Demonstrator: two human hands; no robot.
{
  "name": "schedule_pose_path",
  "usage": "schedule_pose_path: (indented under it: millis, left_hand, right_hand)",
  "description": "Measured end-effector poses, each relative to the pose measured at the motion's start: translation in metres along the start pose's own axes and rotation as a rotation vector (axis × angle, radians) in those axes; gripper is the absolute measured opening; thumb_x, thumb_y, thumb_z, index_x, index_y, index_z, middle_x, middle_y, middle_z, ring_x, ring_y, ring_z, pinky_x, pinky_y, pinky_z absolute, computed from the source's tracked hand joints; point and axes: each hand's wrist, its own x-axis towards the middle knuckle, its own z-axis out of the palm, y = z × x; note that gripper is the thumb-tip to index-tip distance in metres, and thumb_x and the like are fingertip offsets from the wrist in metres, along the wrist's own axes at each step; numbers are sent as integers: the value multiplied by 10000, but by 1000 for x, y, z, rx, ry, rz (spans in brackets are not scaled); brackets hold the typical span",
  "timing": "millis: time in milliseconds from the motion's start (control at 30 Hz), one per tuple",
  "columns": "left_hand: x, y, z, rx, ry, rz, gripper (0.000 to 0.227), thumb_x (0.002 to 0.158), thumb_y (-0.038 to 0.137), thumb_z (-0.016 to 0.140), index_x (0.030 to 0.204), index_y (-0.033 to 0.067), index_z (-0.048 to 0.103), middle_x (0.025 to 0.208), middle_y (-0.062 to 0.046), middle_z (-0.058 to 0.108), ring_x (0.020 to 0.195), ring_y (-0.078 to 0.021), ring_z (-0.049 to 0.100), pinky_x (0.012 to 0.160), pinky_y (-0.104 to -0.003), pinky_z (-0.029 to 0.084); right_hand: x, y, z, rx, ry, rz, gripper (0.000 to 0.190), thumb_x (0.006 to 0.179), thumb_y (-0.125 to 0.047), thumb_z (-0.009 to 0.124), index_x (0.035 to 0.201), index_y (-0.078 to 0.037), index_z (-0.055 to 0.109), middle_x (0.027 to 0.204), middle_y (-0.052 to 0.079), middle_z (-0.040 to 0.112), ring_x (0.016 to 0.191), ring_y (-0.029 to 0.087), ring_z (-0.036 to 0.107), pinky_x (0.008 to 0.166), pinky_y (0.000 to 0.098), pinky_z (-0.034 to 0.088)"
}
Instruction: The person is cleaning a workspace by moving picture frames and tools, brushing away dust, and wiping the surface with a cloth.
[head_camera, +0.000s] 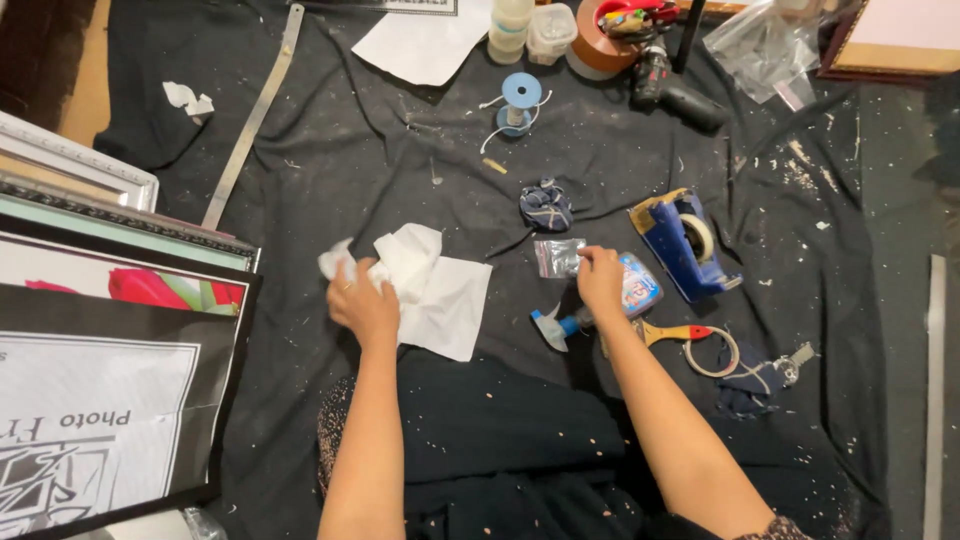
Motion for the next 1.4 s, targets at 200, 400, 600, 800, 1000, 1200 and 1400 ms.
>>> schedule_pose_path:
  millis: [200, 400, 600, 800, 1000, 1200, 1400]
  left_hand:
    - [23, -43, 18, -462, -109, -780, 1133, 770, 635, 866, 1538, 105, 225, 1540, -267, 289, 1401, -449, 320, 1126, -608, 244]
    - [33, -51, 40, -382, -102, -586, 648, 969, 247, 714, 1512, 131, 379, 1506, -161, 511, 1361, -342, 510, 1072, -478, 441]
    - [6, 17, 0, -146, -135, 24, 911, 675, 459, 926, 1423, 142, 514, 1541, -226, 349, 1315, -523, 424, 975, -722, 442]
    - [-11, 31, 19, 268, -521, 411, 879, 726, 399, 890, 1485, 239, 476, 1628, -116, 315, 1459, -415, 275, 1035, -715, 402]
    - [8, -3, 44, 210, -153, 515, 195, 855, -47, 678, 969, 111, 690, 1160, -79, 625, 1019, -343, 647, 698, -407, 625]
    - [-3, -24, 37, 254, 223, 360, 282, 936, -52, 640, 1175, 92, 603, 1467, -202, 507, 1318, -532, 412, 943, -785, 315]
    - [-42, 90, -8, 77, 265, 770, 136, 821, -41, 663, 891, 65, 712, 870, -186, 660, 844, -390, 647, 773, -516, 479]
  right_hand:
    - [27, -77, 10, -29, -42, -103, 544, 875, -7, 702, 1376, -178, 580, 1371, 218, 434, 1170, 514, 607, 1015, 579, 523]
    - [71, -41, 61, -246, -269, -235, 451, 918, -150, 742, 1336, -284, 635, 1423, 95, 525, 1275, 391, 596, 1080, 493, 524]
    - [36, -93, 10, -109, -22, -394, 257, 860, -39, 667, 1094, -146, 670, 1043, 79, 637, 948, 334, 645, 862, 467, 545]
    - [-88, -114, -50, 160, -171, -322, 293, 851, 18, 617, 1098, -126, 684, 1116, 98, 626, 1081, 332, 644, 960, 431, 526]
    - [-120, -72, -73, 132, -372, -515, 587, 894, -76, 648, 1457, -224, 569, 1471, 213, 517, 1355, 432, 492, 1155, 525, 384]
    - [-93, 25, -97, -410, 181, 54, 163, 848, -67, 609, 952, -176, 670, 899, 88, 609, 767, 365, 673, 725, 518, 531]
    - [-110, 141, -90, -818, 143, -145, 104, 898, -159, 627, 990, -185, 669, 987, 58, 644, 971, 286, 611, 794, 413, 450]
